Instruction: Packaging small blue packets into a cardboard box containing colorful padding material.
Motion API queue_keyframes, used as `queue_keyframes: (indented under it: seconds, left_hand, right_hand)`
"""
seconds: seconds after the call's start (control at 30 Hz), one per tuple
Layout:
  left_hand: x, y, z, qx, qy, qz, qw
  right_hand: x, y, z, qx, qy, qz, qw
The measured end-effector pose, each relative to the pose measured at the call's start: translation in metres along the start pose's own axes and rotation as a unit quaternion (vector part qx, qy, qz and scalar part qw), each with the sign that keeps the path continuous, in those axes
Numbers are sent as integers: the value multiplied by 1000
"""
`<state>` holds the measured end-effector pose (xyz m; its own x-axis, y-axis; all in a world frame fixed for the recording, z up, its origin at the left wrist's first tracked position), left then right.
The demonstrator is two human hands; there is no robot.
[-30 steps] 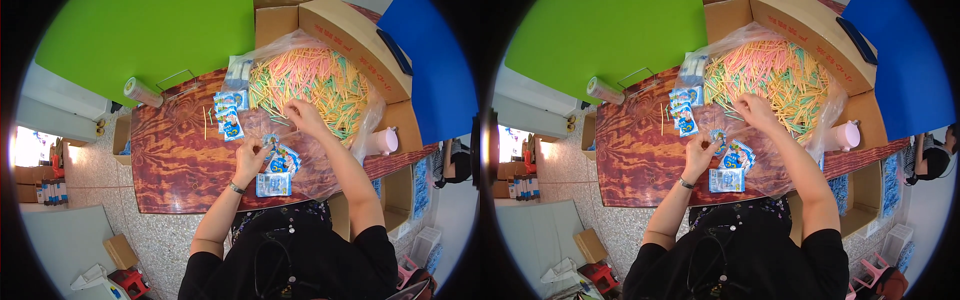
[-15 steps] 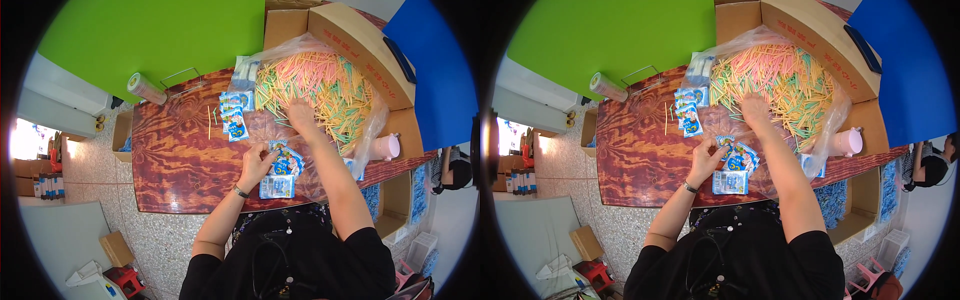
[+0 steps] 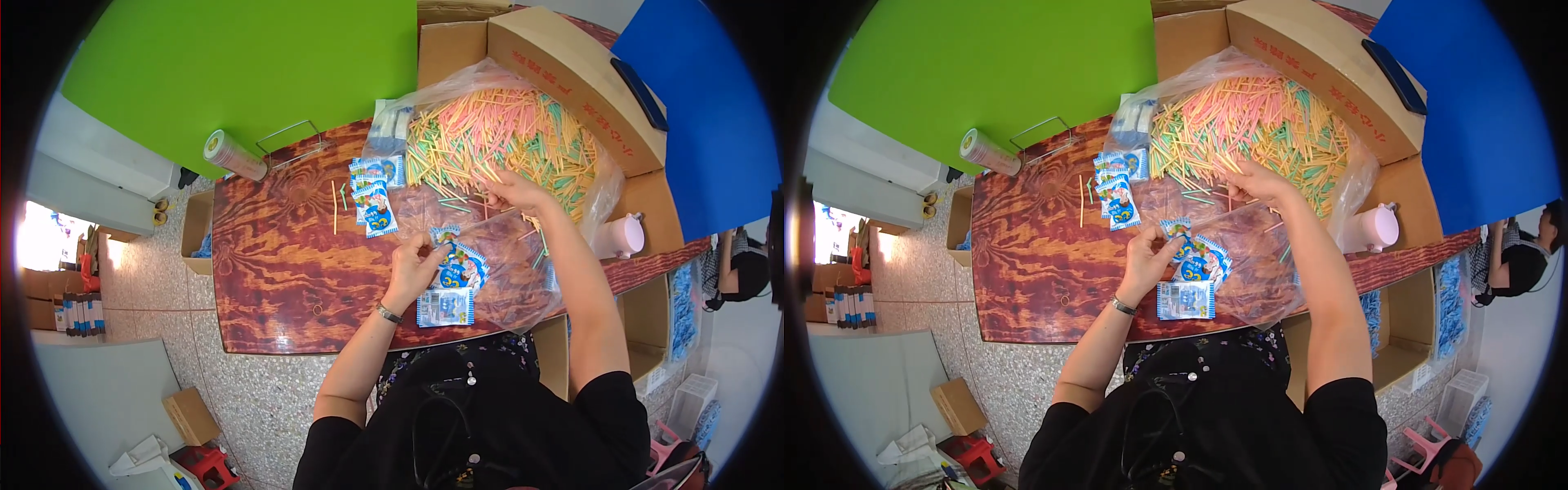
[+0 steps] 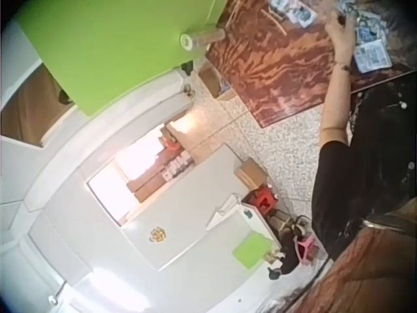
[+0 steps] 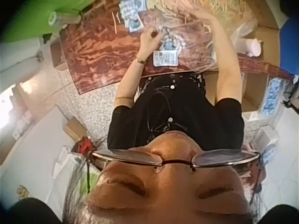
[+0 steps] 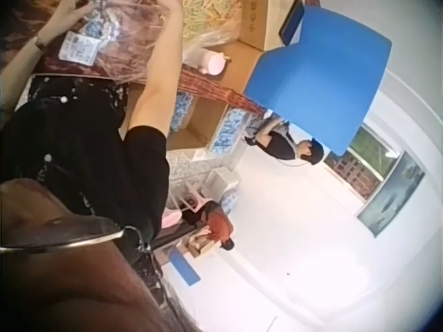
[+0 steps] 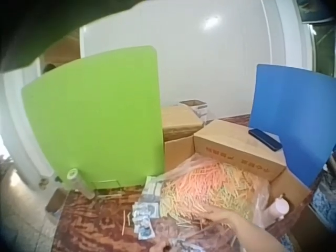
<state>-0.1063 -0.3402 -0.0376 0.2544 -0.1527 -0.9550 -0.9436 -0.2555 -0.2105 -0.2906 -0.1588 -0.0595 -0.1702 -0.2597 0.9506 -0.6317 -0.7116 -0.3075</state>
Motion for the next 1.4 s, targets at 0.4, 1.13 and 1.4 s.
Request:
queue_keyframes:
  seconds: [0.4,1.13,1.4]
  left_hand:
    - [-10,-6,17,0,-65,-5,998]
    - [-50,-25,8,-117,178,263,941]
    - [-59,-31,9,-96,196,260,941]
  right_hand:
    - [-18,-46,39,162,-773,130,599]
    - [157,-86,100,255,-517,-238,782]
    - [146,-74,108,282,-611,-150,724]
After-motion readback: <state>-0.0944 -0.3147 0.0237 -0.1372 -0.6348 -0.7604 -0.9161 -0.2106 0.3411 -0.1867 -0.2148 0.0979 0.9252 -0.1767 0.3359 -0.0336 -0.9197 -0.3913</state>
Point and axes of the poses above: each hand's wrist, its own y-axis towards the middle knuckle, its own z-axis out of the palm, x = y × z, the point moved 7 cm from there along y, towards the middle knuckle, and after that the axes turned 13 degrees about -z, right-handed, at the moved point
